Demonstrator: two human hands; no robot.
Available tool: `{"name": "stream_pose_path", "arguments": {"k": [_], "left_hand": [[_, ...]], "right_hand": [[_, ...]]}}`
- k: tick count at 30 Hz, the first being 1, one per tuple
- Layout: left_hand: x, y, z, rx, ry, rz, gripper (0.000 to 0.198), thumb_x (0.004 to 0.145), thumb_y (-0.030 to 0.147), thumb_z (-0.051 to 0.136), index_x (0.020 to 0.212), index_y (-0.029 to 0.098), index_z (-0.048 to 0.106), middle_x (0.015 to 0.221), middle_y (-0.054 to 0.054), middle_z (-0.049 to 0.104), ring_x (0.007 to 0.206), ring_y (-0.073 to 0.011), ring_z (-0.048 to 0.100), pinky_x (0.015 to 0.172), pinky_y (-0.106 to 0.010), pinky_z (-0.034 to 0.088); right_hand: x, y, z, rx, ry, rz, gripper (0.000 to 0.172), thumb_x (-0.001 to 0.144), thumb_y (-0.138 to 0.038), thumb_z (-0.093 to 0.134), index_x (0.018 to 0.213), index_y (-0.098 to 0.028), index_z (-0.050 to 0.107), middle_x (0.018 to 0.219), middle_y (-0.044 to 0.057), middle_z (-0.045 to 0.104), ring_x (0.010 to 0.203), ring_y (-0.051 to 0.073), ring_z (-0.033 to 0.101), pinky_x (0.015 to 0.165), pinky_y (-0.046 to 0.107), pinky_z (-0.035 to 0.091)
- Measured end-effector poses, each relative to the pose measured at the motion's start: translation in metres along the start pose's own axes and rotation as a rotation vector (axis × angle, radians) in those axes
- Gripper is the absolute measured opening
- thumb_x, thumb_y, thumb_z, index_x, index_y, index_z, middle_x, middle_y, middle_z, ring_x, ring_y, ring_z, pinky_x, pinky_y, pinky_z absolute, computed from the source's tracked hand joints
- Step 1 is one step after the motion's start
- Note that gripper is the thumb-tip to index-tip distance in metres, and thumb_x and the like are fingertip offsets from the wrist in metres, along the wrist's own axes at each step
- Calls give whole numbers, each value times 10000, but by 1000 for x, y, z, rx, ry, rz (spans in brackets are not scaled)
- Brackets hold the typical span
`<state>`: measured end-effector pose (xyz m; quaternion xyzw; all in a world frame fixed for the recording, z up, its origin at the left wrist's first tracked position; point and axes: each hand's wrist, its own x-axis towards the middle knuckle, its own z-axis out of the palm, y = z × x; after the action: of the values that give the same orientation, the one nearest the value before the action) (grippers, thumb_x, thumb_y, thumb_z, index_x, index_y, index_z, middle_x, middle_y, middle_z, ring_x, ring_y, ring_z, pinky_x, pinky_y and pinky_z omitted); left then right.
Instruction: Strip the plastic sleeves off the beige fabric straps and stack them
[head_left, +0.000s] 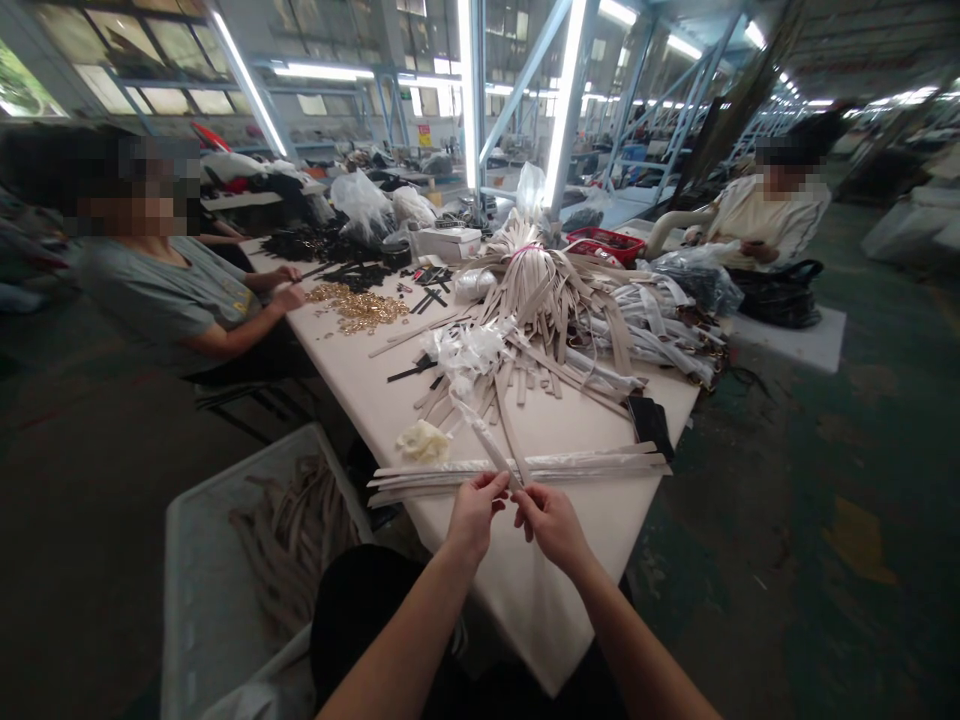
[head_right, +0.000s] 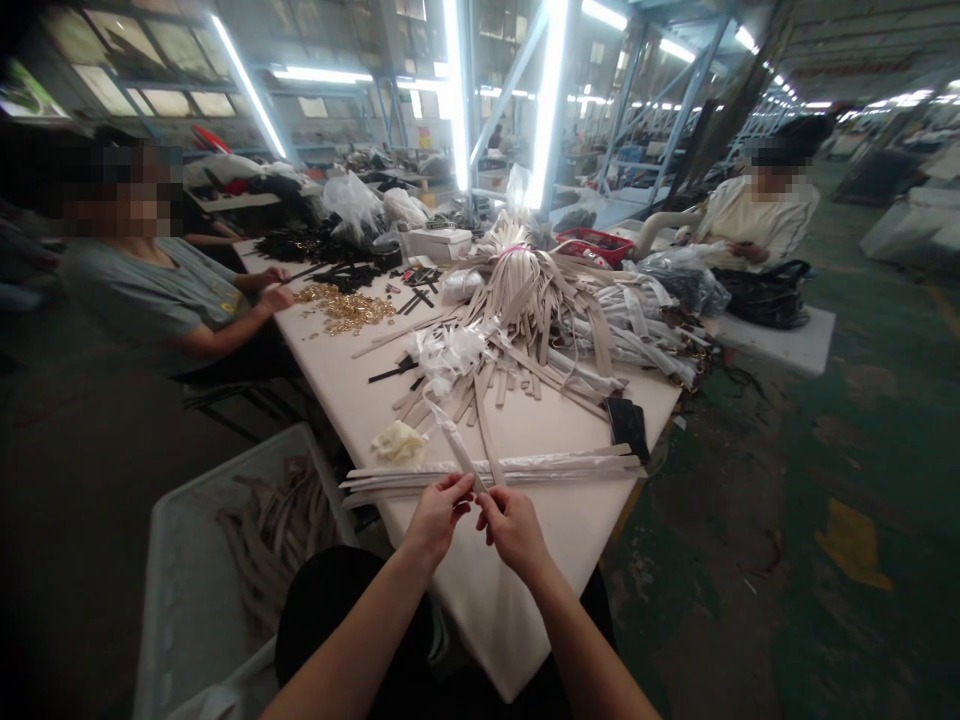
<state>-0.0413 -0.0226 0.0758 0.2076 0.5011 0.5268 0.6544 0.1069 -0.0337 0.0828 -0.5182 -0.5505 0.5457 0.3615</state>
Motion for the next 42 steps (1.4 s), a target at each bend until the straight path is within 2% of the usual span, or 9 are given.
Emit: {"name": "stream_pose_path", "arguments": {"k": [4, 9, 11, 16, 22, 28, 34, 39, 42], "left_hand": [[-7, -2, 0, 129, -165, -44, 309, 650, 376, 852, 780, 131, 716, 792, -77, 691, 681, -148, 609, 625, -254, 421], [-8, 2, 10, -19, -281, -58, 497, 798, 587, 667, 947, 114, 707, 1049, -167, 700, 747, -207, 653, 582, -296, 480], [-6, 5, 15, -69, -264, -44, 519, 800, 626, 639, 866, 112, 680, 1049, -184, 701, 705, -211, 654, 547, -307, 483], [-2, 12, 20, -189, -146, 131, 428, 808, 568, 672, 779, 146, 604, 1030, -153, 713, 872, -239, 684, 797, -364, 528], [-13, -7, 27, -91, -219, 52, 454, 841, 588, 619, 761, 141, 602, 788, -93, 695, 504, -125, 550, 447, -254, 417], [-6, 6, 22, -185, -126, 220, 375, 851, 506, 652, 790, 138, 609, 1006, -138, 717, 872, -216, 682, 806, -342, 529], [-11, -11, 32, -123, -218, 78, 474, 848, 598, 601, 781, 128, 609, 946, -139, 711, 491, -115, 554, 393, -238, 382], [-10, -6, 29, -176, -187, 161, 380, 854, 492, 658, 806, 116, 641, 1006, -146, 707, 832, -197, 667, 704, -292, 532], [-14, -11, 33, -154, -181, 132, 414, 851, 529, 643, 796, 118, 646, 807, -98, 694, 659, -157, 626, 576, -262, 499]], "right_hand": [[-3, 0, -8, -25, -37, -43, 445, 920, -540, 503, 806, -151, 688, 607, 40, 679, 426, 123, 545, 439, 219, 408], [-8, -3, -9, -5, -118, -57, 450, 925, -544, 493, 743, -165, 651, 600, 36, 672, 442, 127, 544, 471, 226, 421], [-9, -4, -9, 0, -133, -67, 444, 929, -541, 488, 759, -166, 654, 641, 45, 691, 493, 144, 592, 518, 237, 457], [-10, -3, -15, -97, -123, -103, 388, 925, -500, 526, 834, -163, 696, 667, 53, 708, 577, 170, 641, 585, 255, 488], [-7, -7, -10, -125, -42, -161, 442, 978, -485, 446, 769, -165, 669, 663, 46, 690, 509, 144, 602, 517, 237, 452], [-10, -5, -18, -238, -102, -227, 322, 963, -395, 519, 807, -174, 695, 705, 40, 718, 646, 168, 664, 644, 253, 495], [-6, -2, -15, -169, -59, -178, 403, 977, -441, 480, 731, -170, 648, 648, 40, 695, 538, 145, 629, 544, 233, 471], [-10, -2, -22, -136, -125, -151, 382, 960, -465, 511, 812, -158, 683, 645, 36, 695, 509, 137, 616, 518, 227, 470], [-10, -2, -18, -110, -73, -148, 411, 969, -479, 488, 798, -156, 674, 605, 25, 662, 454, 121, 571, 459, 215, 436]]}}
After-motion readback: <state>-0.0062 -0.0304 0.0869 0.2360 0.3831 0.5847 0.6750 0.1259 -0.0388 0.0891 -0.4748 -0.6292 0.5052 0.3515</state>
